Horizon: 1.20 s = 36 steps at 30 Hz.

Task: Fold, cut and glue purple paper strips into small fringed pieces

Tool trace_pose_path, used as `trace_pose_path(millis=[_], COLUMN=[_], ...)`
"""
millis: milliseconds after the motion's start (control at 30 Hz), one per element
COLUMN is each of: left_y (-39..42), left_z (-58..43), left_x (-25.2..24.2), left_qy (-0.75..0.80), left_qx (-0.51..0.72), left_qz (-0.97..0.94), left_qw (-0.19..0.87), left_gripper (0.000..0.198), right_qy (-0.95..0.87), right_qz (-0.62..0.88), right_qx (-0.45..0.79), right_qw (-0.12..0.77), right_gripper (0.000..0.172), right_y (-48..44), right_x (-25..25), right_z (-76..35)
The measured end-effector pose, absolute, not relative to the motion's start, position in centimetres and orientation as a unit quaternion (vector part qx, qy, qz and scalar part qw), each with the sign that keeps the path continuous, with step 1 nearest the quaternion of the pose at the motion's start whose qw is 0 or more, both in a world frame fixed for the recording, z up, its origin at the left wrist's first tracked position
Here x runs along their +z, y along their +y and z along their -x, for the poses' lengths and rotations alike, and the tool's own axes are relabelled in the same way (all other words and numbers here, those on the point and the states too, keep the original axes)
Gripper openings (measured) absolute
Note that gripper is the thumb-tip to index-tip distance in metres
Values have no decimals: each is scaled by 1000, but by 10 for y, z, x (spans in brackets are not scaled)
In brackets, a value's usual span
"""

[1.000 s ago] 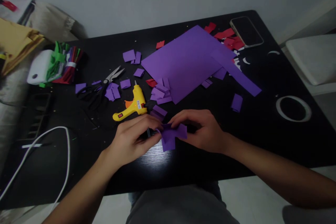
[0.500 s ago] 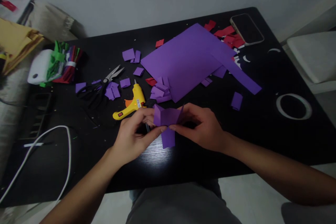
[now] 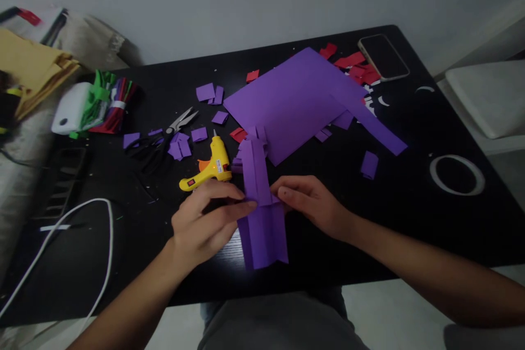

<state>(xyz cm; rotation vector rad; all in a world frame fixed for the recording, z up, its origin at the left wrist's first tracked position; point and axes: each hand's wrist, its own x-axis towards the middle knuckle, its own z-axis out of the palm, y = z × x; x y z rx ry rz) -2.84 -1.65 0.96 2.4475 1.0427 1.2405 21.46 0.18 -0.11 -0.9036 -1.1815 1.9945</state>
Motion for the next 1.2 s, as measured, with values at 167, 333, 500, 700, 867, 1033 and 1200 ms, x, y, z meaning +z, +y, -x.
trace_pose_path(millis=[167,333,500,700,867,1033,1200], left_y=[-13,-10,-9,-10,-11,-10,-10], left_z=[21,15,7,3,3,-1,-3], left_x=[12,8,8,8,6,6,7], left_qy=[329,443,472,476,477,469,468], left_qx=[380,422,356,368,377,373,373], left_qz=[-856,-733,-647,-617,-615,-602,-598], left_qw=[117,297,482,507,502,527,533], left_gripper=[23,23,19,24,24,29,36], right_qy=[-412,-432,-457,-463,-451,-455,-471], right_qz=[386,415,420,434,440,431,435], right_qx=[757,723,707,703,712,714,703], right_qw=[330,342,340,320,310,313,308], right_gripper=[26,21,21,26,27,25,24], right_y=[2,2,1,2,4,3,2], right_x=[-7,-7,-5,-4,-5,-6,-7], right_z=[-210,-211,-210,-210,-210,-210,-209])
